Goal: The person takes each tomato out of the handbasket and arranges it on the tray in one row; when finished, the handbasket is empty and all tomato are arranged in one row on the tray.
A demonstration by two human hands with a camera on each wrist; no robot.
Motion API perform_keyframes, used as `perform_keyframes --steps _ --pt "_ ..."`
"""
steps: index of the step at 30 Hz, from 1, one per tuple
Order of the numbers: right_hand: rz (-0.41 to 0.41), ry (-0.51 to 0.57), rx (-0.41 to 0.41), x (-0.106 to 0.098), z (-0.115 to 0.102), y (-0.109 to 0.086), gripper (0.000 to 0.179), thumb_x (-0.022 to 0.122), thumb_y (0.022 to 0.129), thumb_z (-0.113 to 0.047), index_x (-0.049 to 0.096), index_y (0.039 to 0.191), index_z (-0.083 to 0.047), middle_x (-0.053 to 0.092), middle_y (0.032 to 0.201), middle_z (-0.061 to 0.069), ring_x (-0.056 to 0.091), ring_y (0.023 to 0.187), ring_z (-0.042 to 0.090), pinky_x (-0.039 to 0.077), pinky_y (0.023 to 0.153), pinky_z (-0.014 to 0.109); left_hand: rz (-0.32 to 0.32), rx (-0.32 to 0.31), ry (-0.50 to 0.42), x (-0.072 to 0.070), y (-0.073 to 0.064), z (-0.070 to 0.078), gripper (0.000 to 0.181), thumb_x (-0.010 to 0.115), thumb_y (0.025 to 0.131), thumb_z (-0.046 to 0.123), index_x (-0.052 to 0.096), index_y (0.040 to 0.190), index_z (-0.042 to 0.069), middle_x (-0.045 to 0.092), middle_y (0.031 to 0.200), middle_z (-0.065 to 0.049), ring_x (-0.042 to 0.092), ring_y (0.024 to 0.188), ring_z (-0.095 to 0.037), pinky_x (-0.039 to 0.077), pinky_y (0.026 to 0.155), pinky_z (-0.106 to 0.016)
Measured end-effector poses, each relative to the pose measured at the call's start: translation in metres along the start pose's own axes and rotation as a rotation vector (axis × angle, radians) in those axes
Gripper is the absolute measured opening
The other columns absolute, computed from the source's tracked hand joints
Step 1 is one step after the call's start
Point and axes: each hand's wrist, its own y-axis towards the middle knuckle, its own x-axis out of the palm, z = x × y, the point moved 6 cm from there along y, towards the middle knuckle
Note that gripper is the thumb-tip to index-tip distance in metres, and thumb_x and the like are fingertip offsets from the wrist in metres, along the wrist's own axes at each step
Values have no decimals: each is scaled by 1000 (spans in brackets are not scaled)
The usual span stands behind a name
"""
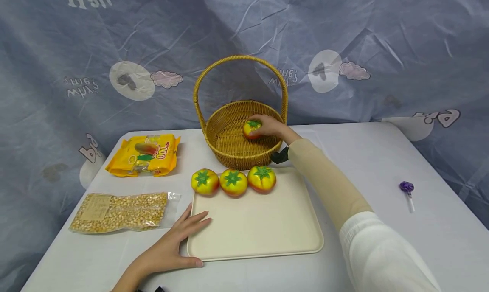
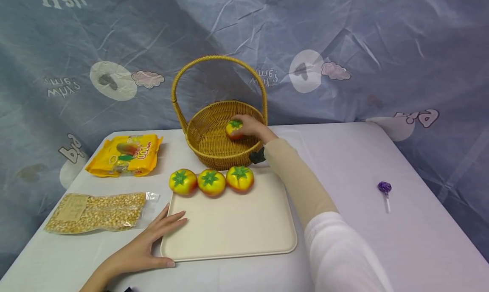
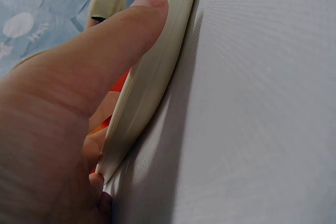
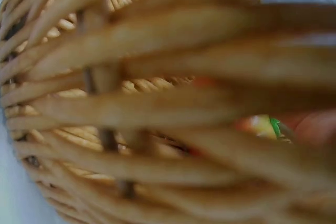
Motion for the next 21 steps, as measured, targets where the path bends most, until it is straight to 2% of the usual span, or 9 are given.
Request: perform_keyframes --steps 4,8,14,21 --pt "39 36 -48 -5 -5 -6 59 69 86 -18 44 136 -1 46 131 18 44 113 31 34 97 41 5 2 -1 1 0 -1 86 78 71 45 40 144 18 30 149 -5 2 137 -41 18 93 -71" --pt "90 80 -93 -15 -14 -22 60 69 86 -19 43 138 -3 45 132 17 44 114 31 36 96 42 6 1 1 2 0 -1 86 78 71 46 41 143 19 30 149 -5 2 137 -41 18 93 -71" --pt "144 145 -138 -34 -29 -59 61 69 86 -22 43 140 -11 40 138 11 44 116 26 37 96 42 7 -6 12 1 -1 -2 86 77 71 48 40 144 19 31 149 -4 3 137 -42 20 92 -72" --pt "180 213 -160 -47 -36 -112 61 70 86 -20 43 140 -13 40 136 11 43 114 28 40 92 46 2 -18 5 0 0 -2 86 78 71 46 40 144 20 30 149 -3 2 137 -41 18 94 -71"
